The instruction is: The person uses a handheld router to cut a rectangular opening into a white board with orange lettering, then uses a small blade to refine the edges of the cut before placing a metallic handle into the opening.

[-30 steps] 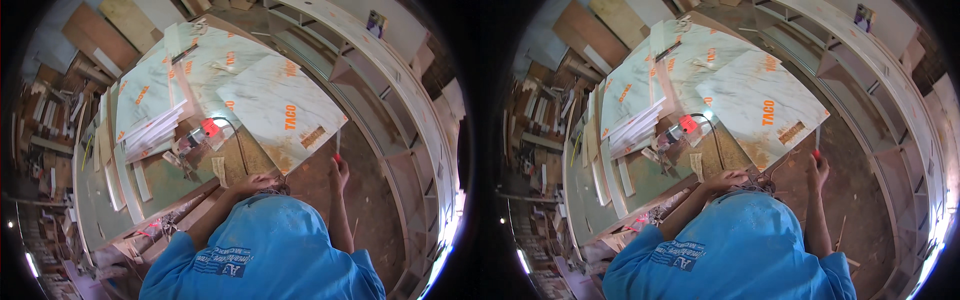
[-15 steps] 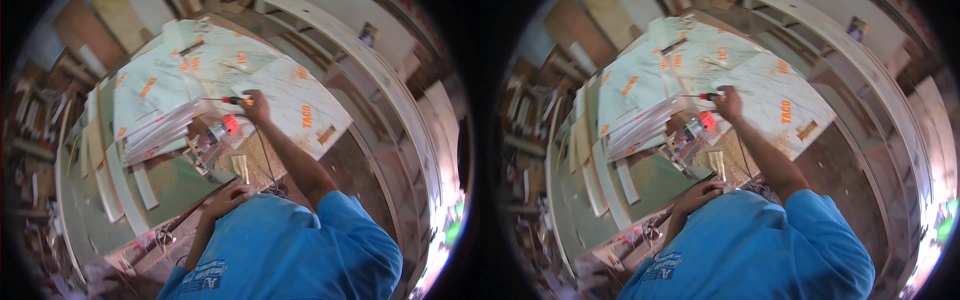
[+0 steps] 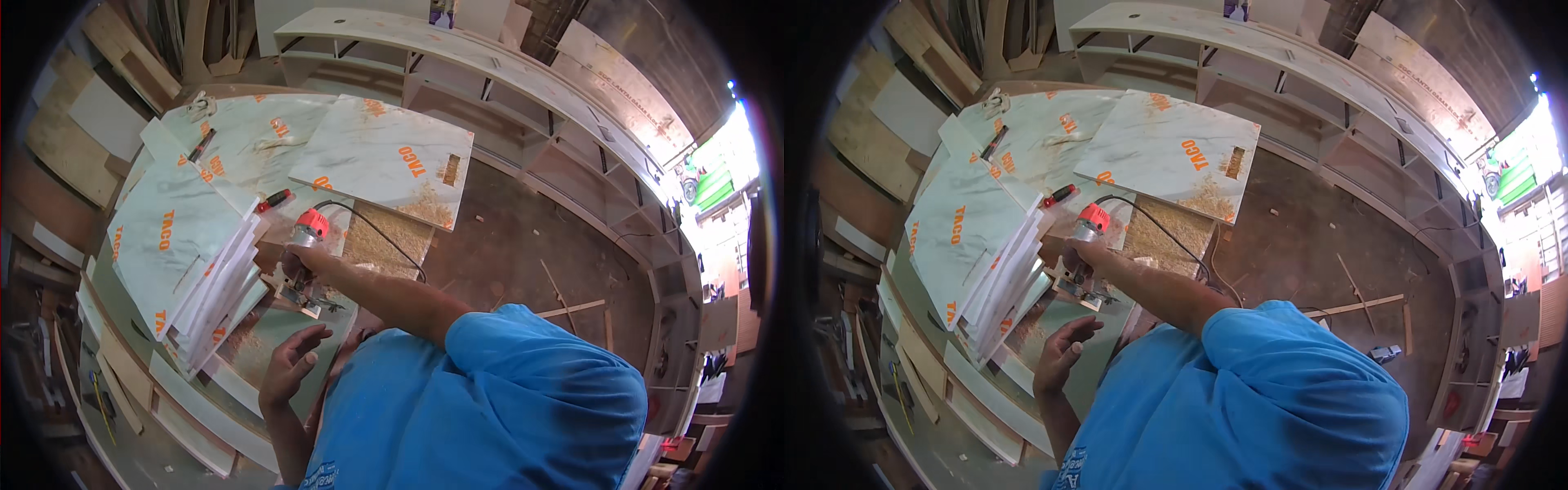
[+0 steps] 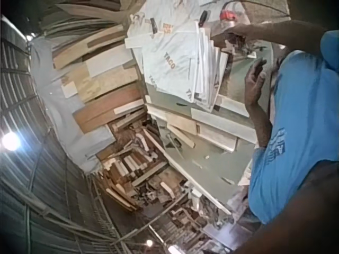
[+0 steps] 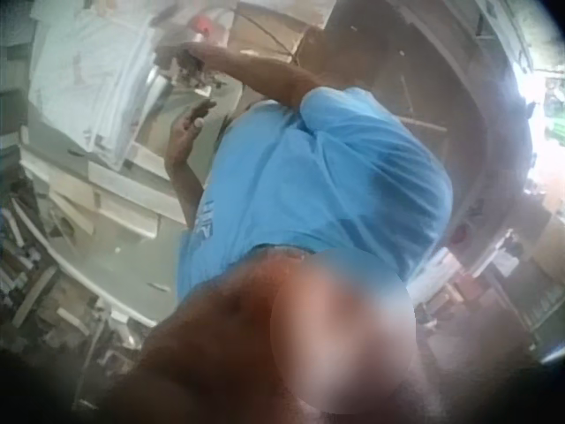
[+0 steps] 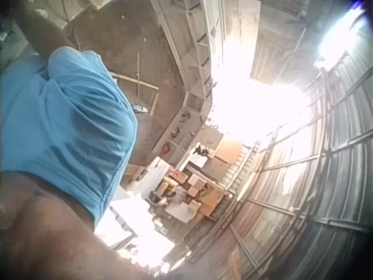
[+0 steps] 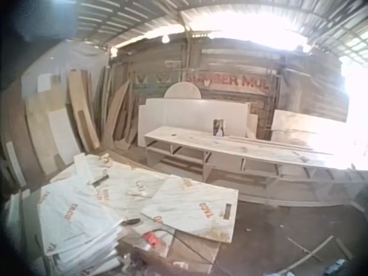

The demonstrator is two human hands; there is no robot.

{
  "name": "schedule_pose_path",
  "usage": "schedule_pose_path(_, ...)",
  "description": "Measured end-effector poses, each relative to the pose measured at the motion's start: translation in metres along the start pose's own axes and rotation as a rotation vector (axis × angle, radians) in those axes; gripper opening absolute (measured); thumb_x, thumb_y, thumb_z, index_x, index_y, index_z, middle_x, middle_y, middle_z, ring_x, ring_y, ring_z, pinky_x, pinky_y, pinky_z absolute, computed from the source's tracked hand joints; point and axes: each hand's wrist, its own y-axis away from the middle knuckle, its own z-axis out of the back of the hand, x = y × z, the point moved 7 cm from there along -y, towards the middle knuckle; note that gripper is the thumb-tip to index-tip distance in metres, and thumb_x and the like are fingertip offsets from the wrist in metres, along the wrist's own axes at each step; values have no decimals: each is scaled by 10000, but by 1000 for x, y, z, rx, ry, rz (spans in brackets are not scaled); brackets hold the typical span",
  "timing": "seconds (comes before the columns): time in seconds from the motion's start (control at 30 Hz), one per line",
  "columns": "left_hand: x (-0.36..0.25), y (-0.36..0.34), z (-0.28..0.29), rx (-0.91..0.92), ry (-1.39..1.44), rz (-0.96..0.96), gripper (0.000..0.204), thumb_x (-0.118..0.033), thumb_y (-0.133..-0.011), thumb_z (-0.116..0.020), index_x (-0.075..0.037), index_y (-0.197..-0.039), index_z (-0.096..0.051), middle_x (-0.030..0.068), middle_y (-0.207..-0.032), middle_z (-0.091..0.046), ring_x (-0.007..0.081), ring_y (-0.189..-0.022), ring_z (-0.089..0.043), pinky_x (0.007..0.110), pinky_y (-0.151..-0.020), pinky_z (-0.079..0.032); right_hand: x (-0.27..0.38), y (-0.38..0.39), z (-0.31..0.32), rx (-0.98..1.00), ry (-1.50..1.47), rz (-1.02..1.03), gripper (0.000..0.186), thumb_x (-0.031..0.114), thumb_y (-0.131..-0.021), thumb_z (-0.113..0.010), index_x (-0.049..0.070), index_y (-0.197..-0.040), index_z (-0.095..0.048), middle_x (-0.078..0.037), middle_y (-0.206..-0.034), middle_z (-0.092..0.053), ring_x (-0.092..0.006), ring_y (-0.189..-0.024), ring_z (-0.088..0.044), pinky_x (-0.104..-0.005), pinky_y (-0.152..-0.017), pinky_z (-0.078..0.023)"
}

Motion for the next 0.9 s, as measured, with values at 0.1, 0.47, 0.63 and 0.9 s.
schedule_pose_path(0.1, 5, 4, 3, -60, -10, -38, 940, -671, -830, -725, 32, -1423, -533, 202, -1339, -640, 285, -1269, -588, 435, -1123, -399, -3, -22, -10, -73, -84, 31, 387, 429, -864, -782, 64, -921, -670, -86, -737, -670, -193, -598, -659, -409, -574, -560)
schedule_pose_path(0.47, -19, 0, 19, -174, 187, -251, 700, -574, -923, -696, 19, -1288, -628, 135, -1166, -694, 239, -1130, -641, 386, -1050, -456, 17, 32, 49, -122, -99, 236, 359, 256, -798, -806, 29, -1022, -641, -90, -789, -675, -197, -586, -647, -356, -527, -535)
schedule_pose_path(0.63, -67, -85, 25, -357, -31, -202, 311, -307, -999, -677, -2, -1050, -708, 48, -994, -707, 120, -931, -604, 306, -916, -475, 66, 139, 116, 207, -139, 457, 425, 281, -783, -753, 46, -1102, -600, -53, -803, -650, -147, -701, -646, -324, -620, -520)
schedule_pose_path(0.9, -117, -265, -163, -34, -239, -590, 295, -275, -988, -690, -11, -1116, -712, 109, -1030, -687, 172, -899, -678, 312, -771, -546, 85, 258, 252, -313, -118, 746, 525, 249, -747, -813, 43, -1169, -577, -49, -965, -658, -157, -863, -650, -321, -800, -514)
